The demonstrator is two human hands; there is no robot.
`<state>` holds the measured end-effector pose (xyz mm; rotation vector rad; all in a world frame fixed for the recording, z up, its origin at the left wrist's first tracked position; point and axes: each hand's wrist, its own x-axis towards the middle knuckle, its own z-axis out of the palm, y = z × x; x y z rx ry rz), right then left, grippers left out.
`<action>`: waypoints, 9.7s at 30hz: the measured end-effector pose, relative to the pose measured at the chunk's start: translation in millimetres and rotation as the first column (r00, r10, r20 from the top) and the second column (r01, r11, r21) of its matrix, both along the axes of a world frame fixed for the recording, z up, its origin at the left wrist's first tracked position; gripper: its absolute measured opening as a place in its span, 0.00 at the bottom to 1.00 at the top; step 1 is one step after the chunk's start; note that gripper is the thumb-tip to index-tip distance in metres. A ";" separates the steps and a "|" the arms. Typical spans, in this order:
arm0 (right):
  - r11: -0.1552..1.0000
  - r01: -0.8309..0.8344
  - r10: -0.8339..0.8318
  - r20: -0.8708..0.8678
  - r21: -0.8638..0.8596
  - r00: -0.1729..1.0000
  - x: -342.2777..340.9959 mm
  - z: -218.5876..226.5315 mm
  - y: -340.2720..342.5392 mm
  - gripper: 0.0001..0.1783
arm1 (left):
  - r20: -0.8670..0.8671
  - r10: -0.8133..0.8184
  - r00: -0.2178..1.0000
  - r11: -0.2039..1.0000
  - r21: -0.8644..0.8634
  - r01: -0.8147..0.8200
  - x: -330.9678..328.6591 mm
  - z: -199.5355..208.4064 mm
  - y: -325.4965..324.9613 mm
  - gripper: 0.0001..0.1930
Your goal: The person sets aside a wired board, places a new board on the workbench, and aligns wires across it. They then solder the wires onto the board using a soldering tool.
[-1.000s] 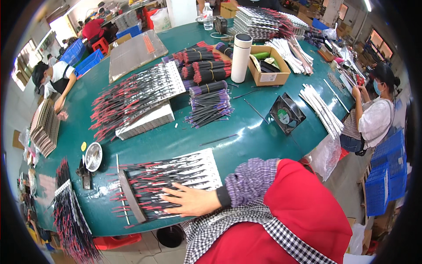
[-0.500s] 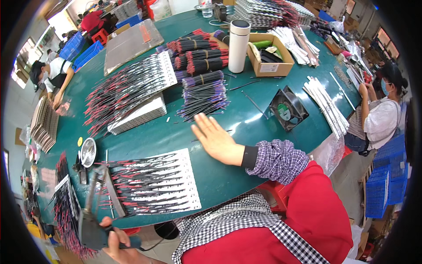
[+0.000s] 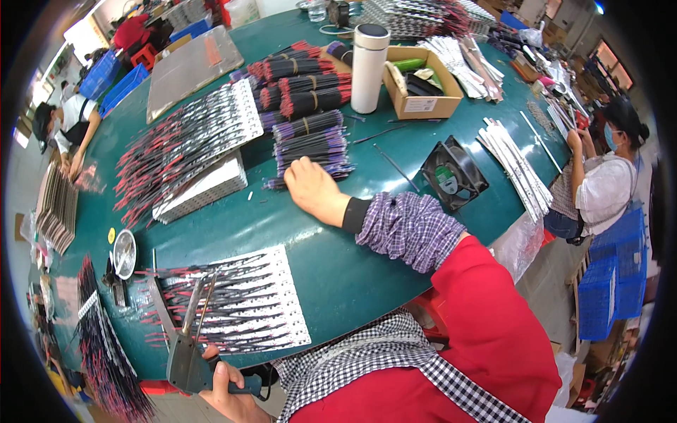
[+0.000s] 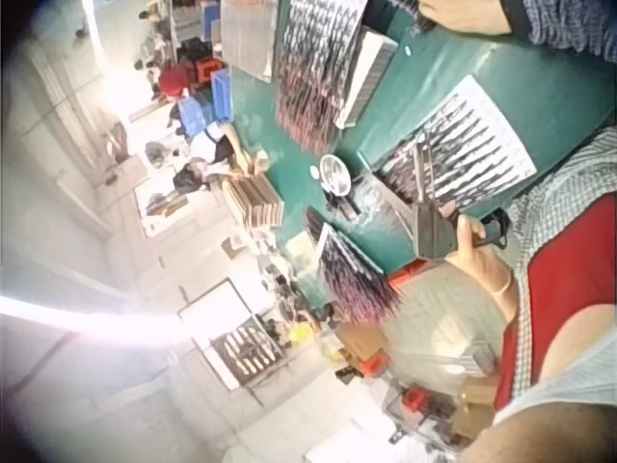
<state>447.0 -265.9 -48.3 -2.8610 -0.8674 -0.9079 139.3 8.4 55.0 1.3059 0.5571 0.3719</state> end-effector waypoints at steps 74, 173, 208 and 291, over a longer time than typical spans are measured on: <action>0.831 -0.497 0.549 -0.218 0.250 0.807 -87.3 27.8 10.2 0.15 | -0.314 -0.321 0.894 0.723 0.528 0.445 45.9 -32.4 -52.2 0.12; 0.843 -0.448 0.523 -0.254 0.299 0.814 -109.0 25.3 10.5 0.14 | -0.258 -0.322 0.911 0.739 0.533 0.412 32.2 -33.4 -55.5 0.12; 0.800 -0.470 0.581 -0.286 0.373 0.762 -109.1 27.8 10.3 0.19 | -0.285 -0.317 0.905 0.722 0.546 0.425 25.3 -33.7 -58.1 0.11; 0.818 -0.453 0.541 -0.205 0.355 0.816 -127.9 20.0 10.9 0.12 | -0.330 -0.332 0.883 0.686 0.558 0.467 3.6 -31.4 -55.0 0.09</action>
